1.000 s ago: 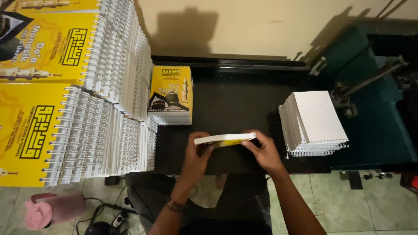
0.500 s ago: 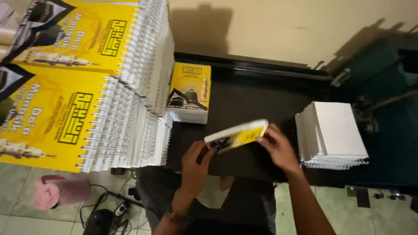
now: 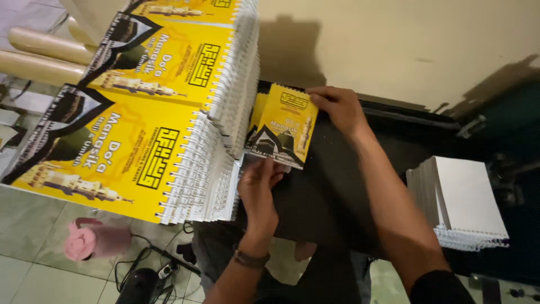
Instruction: The person repeatedly picks up spiral-bound notebooks from a stack, opens them to check the pages, closes them, and places them onto a growing stack on the table. The person handles each notebook individually and maintains a consistent workflow throughout the clip.
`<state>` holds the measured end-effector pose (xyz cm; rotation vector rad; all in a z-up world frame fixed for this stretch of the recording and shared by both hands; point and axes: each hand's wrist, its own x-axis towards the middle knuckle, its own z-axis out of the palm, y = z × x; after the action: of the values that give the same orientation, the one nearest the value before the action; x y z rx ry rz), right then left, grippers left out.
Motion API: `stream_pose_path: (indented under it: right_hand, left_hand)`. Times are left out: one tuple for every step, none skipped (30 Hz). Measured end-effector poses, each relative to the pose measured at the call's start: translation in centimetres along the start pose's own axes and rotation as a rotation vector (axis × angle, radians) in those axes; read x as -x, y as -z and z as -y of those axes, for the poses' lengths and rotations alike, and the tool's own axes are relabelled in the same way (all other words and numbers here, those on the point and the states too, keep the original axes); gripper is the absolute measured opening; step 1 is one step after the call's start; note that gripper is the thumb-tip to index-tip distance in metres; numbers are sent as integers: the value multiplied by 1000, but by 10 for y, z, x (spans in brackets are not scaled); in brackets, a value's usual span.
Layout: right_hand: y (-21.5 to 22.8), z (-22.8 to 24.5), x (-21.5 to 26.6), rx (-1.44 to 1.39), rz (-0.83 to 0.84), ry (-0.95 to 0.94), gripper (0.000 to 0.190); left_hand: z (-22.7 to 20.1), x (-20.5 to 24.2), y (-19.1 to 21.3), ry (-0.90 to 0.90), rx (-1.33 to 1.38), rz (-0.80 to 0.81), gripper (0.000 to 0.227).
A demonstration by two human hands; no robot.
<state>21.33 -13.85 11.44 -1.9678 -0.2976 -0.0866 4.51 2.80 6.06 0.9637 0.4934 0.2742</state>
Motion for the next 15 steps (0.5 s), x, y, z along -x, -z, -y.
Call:
stream_pose_path:
  right_hand:
    - [-6, 4, -9, 19, 18, -11, 23]
    - [-9, 4, -16, 18, 22, -5, 23]
    - [-11, 3, -22, 25, 62, -8, 25]
    - [-14, 2, -27, 32, 102, -10, 27]
    - [-17, 0, -30, 31, 103, -7, 27]
    - [-20, -1, -33, 16, 101, -15, 28]
    - [-23, -3, -35, 1, 101, -26, 28]
    - [-26, -11, -40, 0, 103, -26, 28]
    - [-29, -19, -44, -9, 122, 3, 27]
    - [-33, -27, -47, -18, 142, 32, 26]
    - [-36, -34, -46, -20, 139, 26, 26]
    - [-40, -41, -44, -49, 128, 98, 24]
    - [-41, -48, -43, -74, 115, 171, 22]
    - [-41, -44, -40, -73, 109, 166, 22]
    - [-42, -40, -36, -31, 84, 70, 29]
  left_hand:
    - [5, -5, 0, 7, 58, -49, 13]
    - [-2, -3, -5, 2, 60, -52, 13]
    - [-9, 0, -10, 7, 74, -94, 17]
    - [-16, 3, -15, 12, 87, -137, 20]
    - [-15, -2, -15, 9, 89, -137, 20]
    - [-14, -7, -16, 22, 99, -156, 22]
    - [-12, -11, -16, 37, 108, -177, 24]
    - [-2, -19, -13, 37, 108, -178, 24]
    - [8, -26, -11, 31, 117, -175, 24]
    - [18, -34, -8, 26, 125, -172, 24]
    - [17, -31, -6, 30, 120, -171, 24]
    - [17, -28, -4, 41, 120, -184, 23]
    - [17, -26, -4, 52, 121, -194, 23]
    - [14, -25, -8, 57, 118, -189, 23]
    - [11, -24, -11, 59, 128, -221, 24]
